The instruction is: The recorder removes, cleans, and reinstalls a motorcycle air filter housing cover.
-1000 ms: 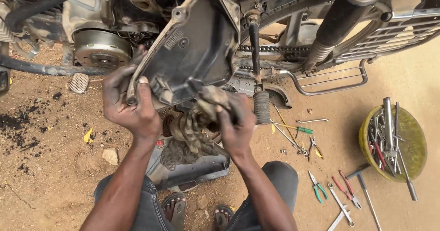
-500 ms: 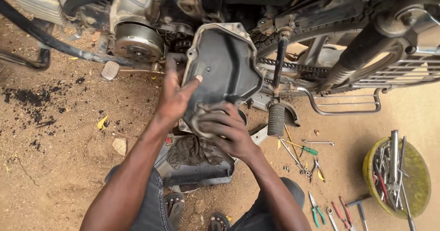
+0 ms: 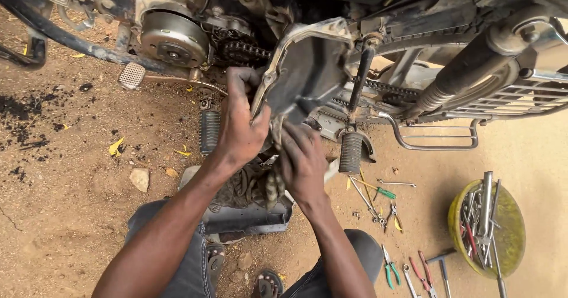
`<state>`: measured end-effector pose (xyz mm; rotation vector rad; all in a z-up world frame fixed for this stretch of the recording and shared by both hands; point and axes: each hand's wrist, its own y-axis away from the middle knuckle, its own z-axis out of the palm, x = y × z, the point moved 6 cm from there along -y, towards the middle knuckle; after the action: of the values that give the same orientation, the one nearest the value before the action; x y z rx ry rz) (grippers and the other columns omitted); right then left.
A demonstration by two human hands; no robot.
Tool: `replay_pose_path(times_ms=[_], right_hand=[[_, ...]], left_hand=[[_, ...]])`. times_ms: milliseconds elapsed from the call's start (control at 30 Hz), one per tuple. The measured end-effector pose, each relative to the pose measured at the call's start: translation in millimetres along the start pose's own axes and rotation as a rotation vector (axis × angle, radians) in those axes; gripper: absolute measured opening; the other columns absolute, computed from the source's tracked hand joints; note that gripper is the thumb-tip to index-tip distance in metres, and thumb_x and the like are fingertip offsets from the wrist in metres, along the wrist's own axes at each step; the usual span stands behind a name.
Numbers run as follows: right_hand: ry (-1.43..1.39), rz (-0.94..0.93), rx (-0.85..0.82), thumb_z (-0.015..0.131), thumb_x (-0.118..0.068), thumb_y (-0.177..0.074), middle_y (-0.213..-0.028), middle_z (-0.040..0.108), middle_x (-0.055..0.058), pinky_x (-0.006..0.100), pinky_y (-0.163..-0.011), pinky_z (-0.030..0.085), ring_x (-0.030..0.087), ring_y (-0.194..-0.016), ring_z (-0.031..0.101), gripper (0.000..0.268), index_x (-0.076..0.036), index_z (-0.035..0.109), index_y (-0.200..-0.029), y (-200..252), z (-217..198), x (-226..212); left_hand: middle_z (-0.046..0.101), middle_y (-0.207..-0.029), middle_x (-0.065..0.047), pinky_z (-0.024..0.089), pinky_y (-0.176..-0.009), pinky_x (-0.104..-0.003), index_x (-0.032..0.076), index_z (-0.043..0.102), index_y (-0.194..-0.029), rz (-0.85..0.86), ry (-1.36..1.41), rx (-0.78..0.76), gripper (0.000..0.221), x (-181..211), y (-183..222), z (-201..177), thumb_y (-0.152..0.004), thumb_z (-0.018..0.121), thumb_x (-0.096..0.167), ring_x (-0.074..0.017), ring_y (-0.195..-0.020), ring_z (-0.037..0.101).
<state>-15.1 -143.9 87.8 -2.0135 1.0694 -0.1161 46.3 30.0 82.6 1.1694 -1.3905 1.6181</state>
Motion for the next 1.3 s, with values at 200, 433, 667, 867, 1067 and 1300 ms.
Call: replay_pose_path(times_ms=[200, 433, 667, 867, 1067, 1300], right_hand=[[-0.404, 0.535, 0.081, 0.066, -0.009, -0.096, -0.12, 0.072, 0.012, 0.036, -0.094, 0.062, 0.023, -0.111, 0.071, 0.018, -0.003, 0.076, -0.109, 55.7, -4.7, 46.8], [0.315, 0.098, -0.356, 0.077, -0.028, -0.088, -0.104, 0.066, 0.016, 0.043, -0.071, 0.057, 0.03, -0.09, 0.064, 0.031, -0.011, 0.073, -0.114, -26.6, -5.7, 10.6], [-0.176, 0.486, -0.686, 0.075, -0.008, -0.086, -0.075, 0.078, 0.007, 0.037, -0.057, 0.06, 0.016, -0.056, 0.07, 0.048, -0.009, 0.068, -0.133, 0.7, 33.0, 54.7], [-0.628, 0.218, -0.107, 0.074, 0.006, -0.089, -0.099, 0.078, 0.019, 0.028, -0.068, 0.066, 0.018, -0.077, 0.077, 0.033, 0.003, 0.07, -0.122, 53.1, 0.6, 55.1], [-0.274, -0.03, -0.078, 0.074, -0.005, -0.088, -0.089, 0.077, 0.012, 0.034, -0.067, 0.063, 0.02, -0.076, 0.077, 0.021, -0.003, 0.073, -0.109, 75.2, -18.2, 18.6], [0.191, -0.014, -0.87, 0.074, -0.034, -0.092, -0.086, 0.076, 0.005, 0.039, -0.05, 0.059, 0.02, -0.059, 0.069, 0.045, -0.018, 0.063, -0.132, 32.3, 34.1, 7.2]], left_hand=[[0.047, -0.11, -0.012, 0.054, -0.089, -0.038, 0.0, 0.036, -0.124, 0.153, -0.11, 0.08, 0.036, 13.9, 7.0, -15.6, -0.094, 0.053, -0.011, -0.0197, -0.102, 0.058], [0.05, -0.111, -0.01, 0.058, -0.084, -0.034, 0.001, 0.037, -0.121, 0.087, -0.018, 0.0, 0.036, 19.4, 11.8, 0.6, -0.091, 0.052, -0.012, -0.017, -0.102, 0.061], [0.05, -0.113, -0.012, 0.059, -0.081, -0.029, 0.001, 0.04, -0.121, 0.159, -0.011, 0.08, 0.035, 19.9, 21.1, 0.9, -0.095, 0.056, -0.014, -0.0159, -0.102, 0.062], [0.055, -0.102, -0.013, 0.056, -0.076, -0.034, -0.001, 0.042, -0.124, -0.034, -0.08, 0.086, 0.038, 31.2, 23.9, 5.4, -0.092, 0.058, -0.013, -0.0181, -0.092, 0.061], [0.053, -0.111, -0.018, 0.059, -0.088, -0.04, -0.003, 0.037, -0.13, 0.191, -0.107, 0.115, 0.04, 30.1, 19.3, -1.8, -0.097, 0.055, -0.016, -0.0267, -0.103, 0.063], [0.062, -0.111, -0.023, 0.064, -0.082, -0.043, -0.003, 0.037, -0.13, 0.29, -0.326, 0.088, 0.045, 49.8, 29.3, 5.8, -0.093, 0.061, -0.012, -0.0331, -0.101, 0.073]])
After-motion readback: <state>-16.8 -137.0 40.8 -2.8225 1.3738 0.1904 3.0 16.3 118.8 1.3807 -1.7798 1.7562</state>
